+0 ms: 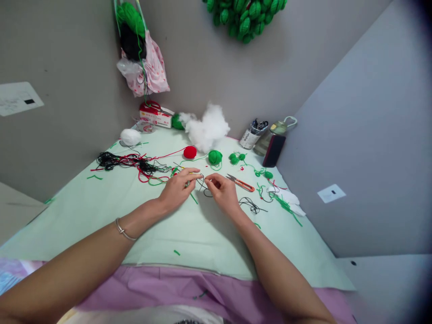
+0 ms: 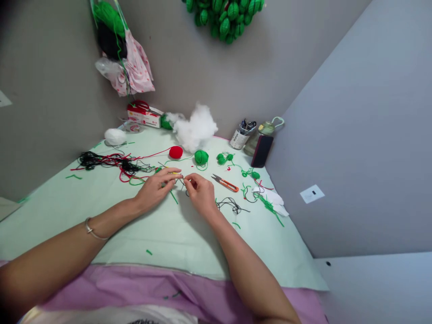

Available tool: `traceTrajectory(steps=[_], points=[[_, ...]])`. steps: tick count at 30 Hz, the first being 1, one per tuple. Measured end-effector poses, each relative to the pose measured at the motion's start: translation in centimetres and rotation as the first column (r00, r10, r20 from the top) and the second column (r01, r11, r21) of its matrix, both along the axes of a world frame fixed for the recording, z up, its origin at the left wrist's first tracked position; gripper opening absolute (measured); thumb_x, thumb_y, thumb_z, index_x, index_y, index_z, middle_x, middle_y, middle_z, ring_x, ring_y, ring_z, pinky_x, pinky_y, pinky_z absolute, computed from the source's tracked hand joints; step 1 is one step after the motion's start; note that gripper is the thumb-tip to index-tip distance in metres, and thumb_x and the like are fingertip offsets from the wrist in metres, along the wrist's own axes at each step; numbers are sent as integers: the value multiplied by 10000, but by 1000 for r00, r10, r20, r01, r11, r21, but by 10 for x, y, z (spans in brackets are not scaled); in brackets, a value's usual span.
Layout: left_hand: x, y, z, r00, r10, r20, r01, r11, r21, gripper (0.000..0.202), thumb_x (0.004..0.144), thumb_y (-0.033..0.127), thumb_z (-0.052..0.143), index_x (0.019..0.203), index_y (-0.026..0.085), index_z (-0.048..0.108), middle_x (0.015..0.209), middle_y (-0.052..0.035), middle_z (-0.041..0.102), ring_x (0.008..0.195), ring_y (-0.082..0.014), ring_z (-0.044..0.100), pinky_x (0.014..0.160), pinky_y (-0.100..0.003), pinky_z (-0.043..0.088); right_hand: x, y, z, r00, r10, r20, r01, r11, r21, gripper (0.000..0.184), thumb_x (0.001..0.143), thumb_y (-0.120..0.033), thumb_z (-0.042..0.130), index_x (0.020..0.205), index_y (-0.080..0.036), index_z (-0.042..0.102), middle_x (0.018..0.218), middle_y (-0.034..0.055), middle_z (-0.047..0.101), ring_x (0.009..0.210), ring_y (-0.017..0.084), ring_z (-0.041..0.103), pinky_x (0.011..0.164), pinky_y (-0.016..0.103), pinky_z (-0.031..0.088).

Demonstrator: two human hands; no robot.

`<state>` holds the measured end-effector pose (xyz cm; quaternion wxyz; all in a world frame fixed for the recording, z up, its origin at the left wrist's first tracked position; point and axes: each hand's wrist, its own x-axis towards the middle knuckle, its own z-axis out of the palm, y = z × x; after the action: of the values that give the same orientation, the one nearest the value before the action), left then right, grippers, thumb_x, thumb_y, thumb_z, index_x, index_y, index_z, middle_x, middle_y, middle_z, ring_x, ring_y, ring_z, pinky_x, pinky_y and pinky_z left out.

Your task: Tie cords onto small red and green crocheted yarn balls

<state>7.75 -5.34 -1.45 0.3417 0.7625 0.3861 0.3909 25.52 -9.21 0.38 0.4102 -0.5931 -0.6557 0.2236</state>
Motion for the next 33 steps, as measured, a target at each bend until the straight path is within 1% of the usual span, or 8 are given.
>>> traceTrajectory(steps=[4, 8, 15, 20, 23, 28, 31, 33], points=[[-2, 4, 3, 981, 48, 185, -5, 974, -227, 255, 851, 360, 599, 964, 179, 741, 1216, -86, 683, 790, -157, 609, 730, -310, 482, -4, -4, -2, 986, -8, 164, -11, 994, 110, 196, 913, -325, 546, 876, -197, 689, 684, -1, 639, 592, 132, 507, 601, 258, 365], [-1, 6, 5, 948, 67, 311, 88, 883, -461, 357, 754, 468, 736, 953, 173, 713, 1134, -68, 707, 647, -106, 489, 644, -279, 402, -7, -8, -4, 959, -14, 285, -48, 976, 211, 184, 944, -267, 522, 891, -207, 688, 803, 33, 698, 676, 153, 563, 657, 272, 383], [-2, 6, 8, 922, 96, 375, 121, 848, -516, 349, 673, 473, 816, 765, 151, 720, 1172, -105, 707, 831, -164, 592, 748, -290, 418, -9, -10, -3, 910, -18, 414, -99, 961, 259, 243, 1005, -258, 457, 905, -211, 673, 831, 50, 702, 764, 174, 593, 704, 284, 382], [-5, 9, 12, 907, 106, 407, 178, 779, -601, 289, 681, 388, 829, 750, 135, 706, 1142, -93, 724, 656, -88, 513, 666, -254, 428, 20, 5, -2, 867, -176, 466, 34, 954, 297, 262, 974, -225, 433, 877, -199, 674, 838, 74, 694, 765, 184, 575, 713, 293, 365], [-18, 21, 23, 763, 259, 592, 191, 785, -590, 141, 712, 216, 780, 748, 126, 678, 995, -73, 733, 722, -96, 592, 696, -213, 485, 58, 17, 0, 835, -356, 419, 265, 929, 259, 207, 913, -237, 497, 893, -198, 699, 844, 78, 696, 736, 191, 545, 689, 301, 337], [-64, 56, 45, 251, 558, 791, 119, 793, -597, 165, 817, 24, 501, 713, 139, 557, 818, -58, 700, 758, -93, 669, 683, -152, 530, 98, 26, 6, 829, -432, 354, 394, 902, 179, 220, 867, -290, 545, 870, -182, 736, 775, 73, 654, 674, 181, 488, 654, 303, 308], [-73, 59, 49, 260, 569, 780, 135, 779, -613, 181, 858, 41, 465, 718, 149, 504, 716, -8, 645, 464, -21, 457, 438, -107, 355, 83, 21, 9, 895, -303, 328, 280, 953, 116, 200, 852, -318, 591, 838, -190, 743, 717, 34, 626, 639, 158, 491, 633, 286, 333], [-63, 49, 47, 364, 511, 779, 167, 787, -594, 159, 863, 54, 500, 735, 145, 525, 696, 7, 627, 414, -18, 358, 391, -133, 271, 60, 12, 13, 958, -121, 260, 114, 993, 42, 187, 855, -324, 610, 838, -192, 741, 686, 8, 603, 618, 138, 485, 625, 273, 352]])
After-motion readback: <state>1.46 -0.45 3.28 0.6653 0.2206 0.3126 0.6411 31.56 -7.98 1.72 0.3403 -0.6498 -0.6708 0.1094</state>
